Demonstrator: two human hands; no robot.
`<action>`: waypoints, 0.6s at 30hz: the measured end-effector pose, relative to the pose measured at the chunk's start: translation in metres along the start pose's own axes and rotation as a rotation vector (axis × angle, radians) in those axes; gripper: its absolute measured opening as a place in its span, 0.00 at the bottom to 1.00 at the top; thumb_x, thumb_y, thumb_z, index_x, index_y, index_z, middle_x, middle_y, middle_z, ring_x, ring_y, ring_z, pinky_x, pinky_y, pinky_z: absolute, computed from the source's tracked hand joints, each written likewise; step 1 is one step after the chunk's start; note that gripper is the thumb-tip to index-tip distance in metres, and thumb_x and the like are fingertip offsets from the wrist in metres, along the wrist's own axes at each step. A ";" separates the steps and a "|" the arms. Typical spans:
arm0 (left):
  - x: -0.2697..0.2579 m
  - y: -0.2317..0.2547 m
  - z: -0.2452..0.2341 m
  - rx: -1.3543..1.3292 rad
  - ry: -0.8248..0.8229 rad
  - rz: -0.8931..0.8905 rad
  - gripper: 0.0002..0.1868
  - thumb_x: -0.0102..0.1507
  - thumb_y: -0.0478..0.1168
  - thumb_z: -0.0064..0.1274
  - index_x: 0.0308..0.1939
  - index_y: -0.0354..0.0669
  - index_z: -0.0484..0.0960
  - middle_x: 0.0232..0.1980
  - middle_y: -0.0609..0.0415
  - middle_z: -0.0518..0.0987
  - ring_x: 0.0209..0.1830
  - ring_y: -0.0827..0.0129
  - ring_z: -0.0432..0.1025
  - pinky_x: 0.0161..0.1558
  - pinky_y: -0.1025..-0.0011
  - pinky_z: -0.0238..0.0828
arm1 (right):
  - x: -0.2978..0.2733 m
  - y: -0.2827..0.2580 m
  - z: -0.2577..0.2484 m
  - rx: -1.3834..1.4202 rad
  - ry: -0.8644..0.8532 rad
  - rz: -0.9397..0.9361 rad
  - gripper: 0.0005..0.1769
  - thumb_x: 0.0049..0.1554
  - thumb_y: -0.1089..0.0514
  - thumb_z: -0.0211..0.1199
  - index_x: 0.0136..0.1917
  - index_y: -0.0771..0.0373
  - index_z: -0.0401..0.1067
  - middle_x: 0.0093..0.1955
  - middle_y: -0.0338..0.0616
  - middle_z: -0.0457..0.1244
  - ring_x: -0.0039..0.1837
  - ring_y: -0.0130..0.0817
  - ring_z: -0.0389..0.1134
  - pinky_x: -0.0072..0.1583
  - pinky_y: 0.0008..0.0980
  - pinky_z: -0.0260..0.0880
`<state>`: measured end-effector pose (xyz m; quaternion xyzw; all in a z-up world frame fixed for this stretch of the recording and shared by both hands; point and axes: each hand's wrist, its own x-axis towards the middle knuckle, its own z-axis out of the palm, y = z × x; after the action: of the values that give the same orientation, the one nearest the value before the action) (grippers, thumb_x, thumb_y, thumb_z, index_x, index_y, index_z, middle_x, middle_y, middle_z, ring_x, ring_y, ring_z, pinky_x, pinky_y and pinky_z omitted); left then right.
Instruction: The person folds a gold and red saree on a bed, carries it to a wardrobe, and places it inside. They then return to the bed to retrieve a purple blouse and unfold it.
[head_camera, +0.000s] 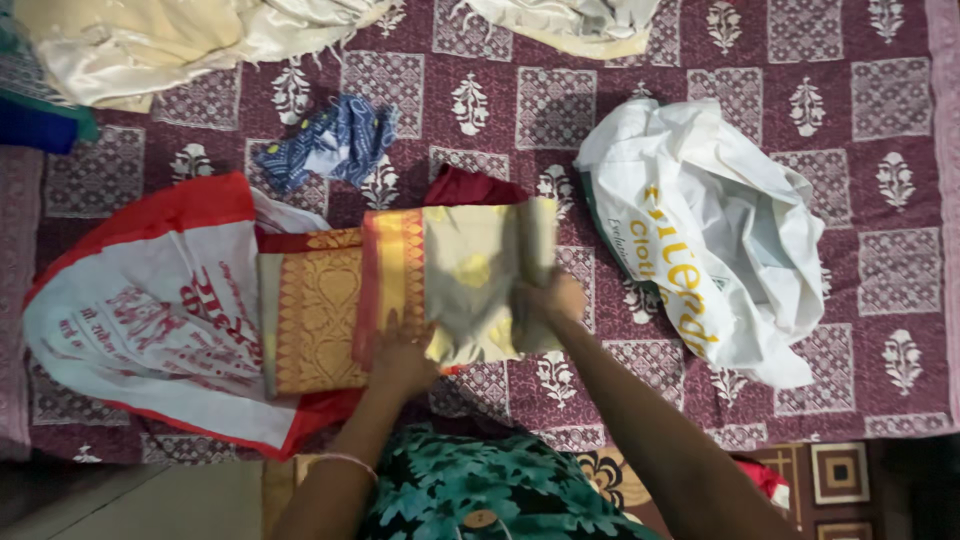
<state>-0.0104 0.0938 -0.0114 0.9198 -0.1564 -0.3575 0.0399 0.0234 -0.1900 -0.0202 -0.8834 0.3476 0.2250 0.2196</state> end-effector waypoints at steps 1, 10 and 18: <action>0.004 -0.001 0.001 0.001 -0.005 0.006 0.41 0.63 0.63 0.49 0.78 0.68 0.53 0.83 0.49 0.43 0.84 0.44 0.35 0.75 0.36 0.34 | -0.016 -0.014 -0.001 0.024 0.008 -0.087 0.38 0.48 0.38 0.72 0.66 0.58 0.72 0.55 0.53 0.71 0.53 0.45 0.74 0.57 0.41 0.76; 0.070 -0.076 0.064 -0.301 0.033 0.190 0.28 0.64 0.55 0.46 0.70 0.68 0.74 0.77 0.50 0.70 0.78 0.45 0.60 0.76 0.55 0.60 | -0.110 -0.073 -0.002 0.059 0.023 -0.558 0.37 0.50 0.50 0.69 0.72 0.49 0.65 0.45 0.52 0.71 0.44 0.49 0.74 0.48 0.47 0.75; 0.099 -0.104 0.076 -0.850 -0.049 0.182 0.37 0.64 0.60 0.48 0.74 0.50 0.67 0.72 0.44 0.67 0.71 0.43 0.59 0.65 0.53 0.63 | -0.115 -0.086 -0.021 0.195 0.081 -0.545 0.38 0.46 0.51 0.69 0.71 0.44 0.68 0.46 0.54 0.70 0.47 0.53 0.73 0.50 0.50 0.73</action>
<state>0.0349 0.1640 -0.1511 0.7954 -0.0767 -0.4068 0.4428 0.0140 -0.0856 0.0794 -0.9272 0.1257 0.0878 0.3417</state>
